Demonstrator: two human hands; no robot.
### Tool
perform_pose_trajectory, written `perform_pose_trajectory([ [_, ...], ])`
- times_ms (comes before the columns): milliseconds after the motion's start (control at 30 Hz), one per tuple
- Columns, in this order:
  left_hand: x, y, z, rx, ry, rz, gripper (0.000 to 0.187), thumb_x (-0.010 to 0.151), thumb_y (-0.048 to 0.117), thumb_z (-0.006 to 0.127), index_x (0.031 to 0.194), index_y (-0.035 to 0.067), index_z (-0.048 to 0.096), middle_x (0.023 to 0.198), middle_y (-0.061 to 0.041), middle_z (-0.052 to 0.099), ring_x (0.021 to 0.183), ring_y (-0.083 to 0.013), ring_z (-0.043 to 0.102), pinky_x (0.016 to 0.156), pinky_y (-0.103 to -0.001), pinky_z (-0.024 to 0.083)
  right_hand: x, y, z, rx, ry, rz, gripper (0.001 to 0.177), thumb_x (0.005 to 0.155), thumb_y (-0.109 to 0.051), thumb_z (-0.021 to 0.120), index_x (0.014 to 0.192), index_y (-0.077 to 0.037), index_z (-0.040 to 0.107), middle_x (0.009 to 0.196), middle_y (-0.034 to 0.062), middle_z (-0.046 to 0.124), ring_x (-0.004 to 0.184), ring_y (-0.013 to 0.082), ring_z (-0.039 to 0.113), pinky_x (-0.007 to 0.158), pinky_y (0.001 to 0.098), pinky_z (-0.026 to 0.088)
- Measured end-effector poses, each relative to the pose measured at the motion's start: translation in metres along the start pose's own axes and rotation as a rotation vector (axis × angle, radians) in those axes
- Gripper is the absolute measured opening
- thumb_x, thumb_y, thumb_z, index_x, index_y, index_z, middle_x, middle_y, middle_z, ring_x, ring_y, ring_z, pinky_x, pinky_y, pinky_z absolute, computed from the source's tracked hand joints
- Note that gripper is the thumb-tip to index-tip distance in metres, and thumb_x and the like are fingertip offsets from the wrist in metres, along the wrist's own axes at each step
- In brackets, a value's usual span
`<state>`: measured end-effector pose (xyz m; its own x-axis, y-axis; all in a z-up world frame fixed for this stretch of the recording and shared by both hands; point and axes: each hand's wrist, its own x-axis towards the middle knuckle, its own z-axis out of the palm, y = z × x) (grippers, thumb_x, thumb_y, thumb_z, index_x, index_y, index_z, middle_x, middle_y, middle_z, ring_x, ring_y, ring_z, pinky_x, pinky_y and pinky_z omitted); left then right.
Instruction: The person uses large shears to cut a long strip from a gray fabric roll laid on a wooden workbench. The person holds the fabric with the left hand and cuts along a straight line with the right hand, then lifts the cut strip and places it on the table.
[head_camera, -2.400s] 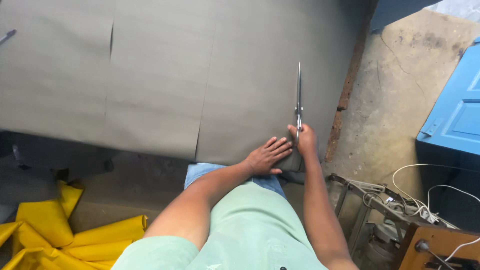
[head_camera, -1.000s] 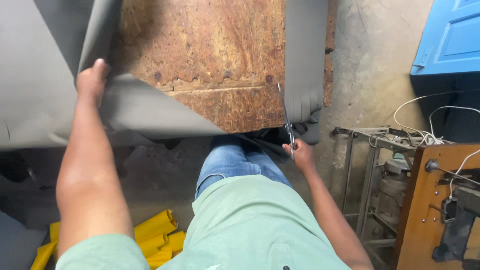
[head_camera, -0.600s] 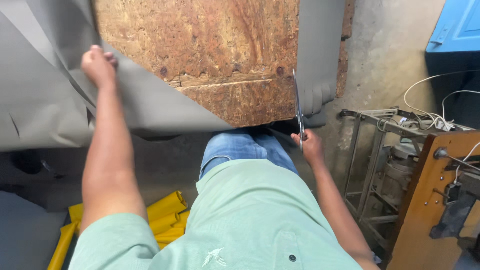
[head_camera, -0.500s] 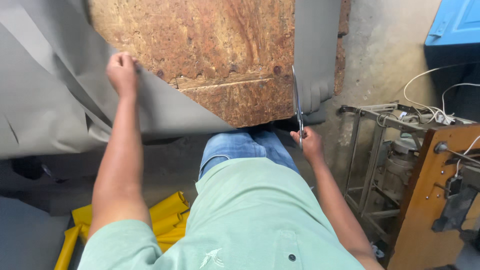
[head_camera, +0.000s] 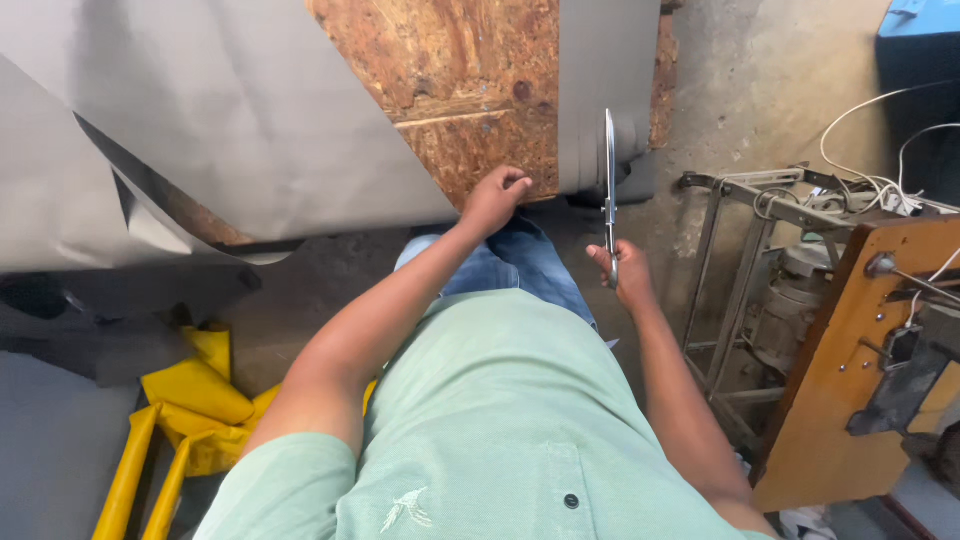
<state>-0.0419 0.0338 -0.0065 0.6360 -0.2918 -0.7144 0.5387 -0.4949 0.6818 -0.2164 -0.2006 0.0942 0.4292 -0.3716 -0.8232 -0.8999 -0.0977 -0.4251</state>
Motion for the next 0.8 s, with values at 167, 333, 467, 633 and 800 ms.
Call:
perform_pose_trajectory([
  [167, 0.023, -0.001, 0.078, -0.152, 0.019, -0.192, 0.042, 0.089, 0.045, 0.073, 0.121, 0.017, 0.072, 0.100, -0.006, 0.079, 0.096, -0.0219, 0.078, 0.086, -0.038, 0.061, -0.028, 0.011, -0.042, 0.117, -0.217, 0.039, 0.044, 0.091, -0.042, 0.083, 0.092, -0.005, 0.059, 0.066, 0.0021, 0.055, 0.063, 0.0134, 0.061, 0.054, 0.0247, 0.054],
  [333, 0.039, 0.011, 0.095, -0.267, 0.193, -0.246, 0.027, 0.089, 0.040, 0.069, 0.103, 0.018, 0.074, 0.082, 0.001, 0.077, 0.077, -0.0111, 0.075, 0.073, -0.025, 0.059, -0.019, 0.029, -0.054, 0.169, -0.410, -0.009, 0.040, 0.090, -0.034, 0.084, 0.086, -0.004, 0.057, 0.058, 0.0034, 0.052, 0.051, 0.0113, 0.057, 0.045, 0.0215, 0.051],
  [467, 0.049, 0.007, 0.103, -0.275, 0.239, -0.264, 0.025, 0.087, 0.041, 0.070, 0.097, 0.018, 0.073, 0.077, 0.002, 0.077, 0.070, -0.0100, 0.075, 0.068, -0.023, 0.059, 0.011, 0.033, -0.043, 0.228, -0.466, -0.043, 0.036, 0.091, -0.031, 0.084, 0.087, -0.005, 0.059, 0.059, 0.0051, 0.057, 0.053, 0.0124, 0.061, 0.047, 0.0231, 0.054],
  [633, 0.033, 0.028, 0.096, -0.161, 0.264, -0.171, 0.025, 0.086, 0.046, 0.072, 0.090, 0.022, 0.079, 0.061, -0.002, 0.067, 0.059, -0.0140, 0.072, 0.059, -0.030, 0.058, 0.054, 0.047, 0.003, 0.354, -0.425, -0.158, 0.038, 0.094, -0.035, 0.082, 0.091, -0.005, 0.060, 0.064, 0.0068, 0.059, 0.057, 0.0141, 0.065, 0.050, 0.0247, 0.057],
  [800, 0.024, 0.072, 0.085, 0.086, 0.321, 0.082, 0.029, 0.092, 0.044, 0.063, 0.074, 0.021, 0.063, 0.074, 0.001, 0.064, 0.077, -0.0185, 0.061, 0.074, -0.039, 0.044, 0.037, 0.004, 0.009, 0.179, -0.431, -0.185, 0.042, 0.092, -0.050, 0.069, 0.091, -0.011, 0.053, 0.070, 0.0043, 0.056, 0.062, 0.0129, 0.057, 0.058, 0.0287, 0.053],
])
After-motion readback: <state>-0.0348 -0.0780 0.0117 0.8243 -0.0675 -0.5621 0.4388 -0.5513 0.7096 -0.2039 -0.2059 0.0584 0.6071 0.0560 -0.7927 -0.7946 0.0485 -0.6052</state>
